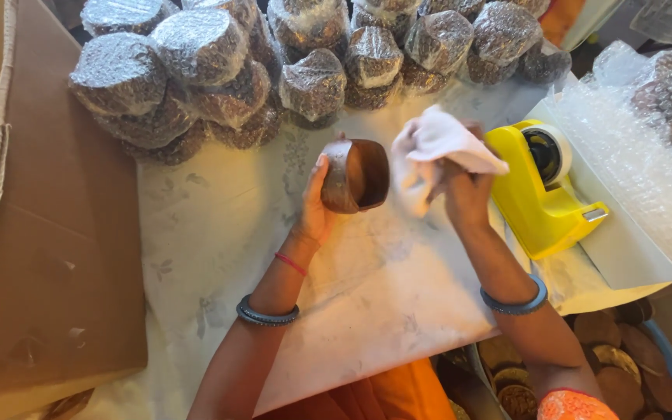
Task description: Wiping and cleaning small brown pottery or cup-like objects with a white cloth.
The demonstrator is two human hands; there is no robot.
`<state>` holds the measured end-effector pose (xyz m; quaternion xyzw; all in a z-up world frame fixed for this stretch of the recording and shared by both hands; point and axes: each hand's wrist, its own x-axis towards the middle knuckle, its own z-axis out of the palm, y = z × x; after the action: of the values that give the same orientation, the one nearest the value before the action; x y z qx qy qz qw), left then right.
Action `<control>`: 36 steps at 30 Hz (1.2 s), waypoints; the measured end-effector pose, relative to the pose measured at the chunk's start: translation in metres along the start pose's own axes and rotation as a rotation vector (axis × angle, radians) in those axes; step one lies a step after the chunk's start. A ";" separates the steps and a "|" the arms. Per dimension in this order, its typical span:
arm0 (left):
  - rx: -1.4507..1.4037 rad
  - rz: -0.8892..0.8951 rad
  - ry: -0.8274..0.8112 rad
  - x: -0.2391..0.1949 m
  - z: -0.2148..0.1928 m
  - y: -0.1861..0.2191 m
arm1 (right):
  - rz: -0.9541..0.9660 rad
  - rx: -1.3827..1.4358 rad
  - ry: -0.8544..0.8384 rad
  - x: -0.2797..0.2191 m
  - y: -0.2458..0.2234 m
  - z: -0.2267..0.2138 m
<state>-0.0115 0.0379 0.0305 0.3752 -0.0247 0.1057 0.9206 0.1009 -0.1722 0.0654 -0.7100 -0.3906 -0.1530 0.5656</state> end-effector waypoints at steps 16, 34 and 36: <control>0.448 0.099 -0.146 -0.008 0.017 -0.011 | -0.065 -0.126 -0.332 0.011 -0.030 0.017; 0.205 -0.137 -0.083 -0.007 0.014 -0.015 | -0.060 -0.397 -0.198 0.005 -0.052 0.024; 0.335 0.013 -0.075 -0.004 0.009 -0.020 | -0.087 -0.408 -0.187 0.003 -0.047 0.025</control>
<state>-0.0104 0.0172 0.0227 0.5267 -0.0435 0.1001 0.8430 0.0635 -0.1457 0.0917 -0.8034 -0.4324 -0.1865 0.3644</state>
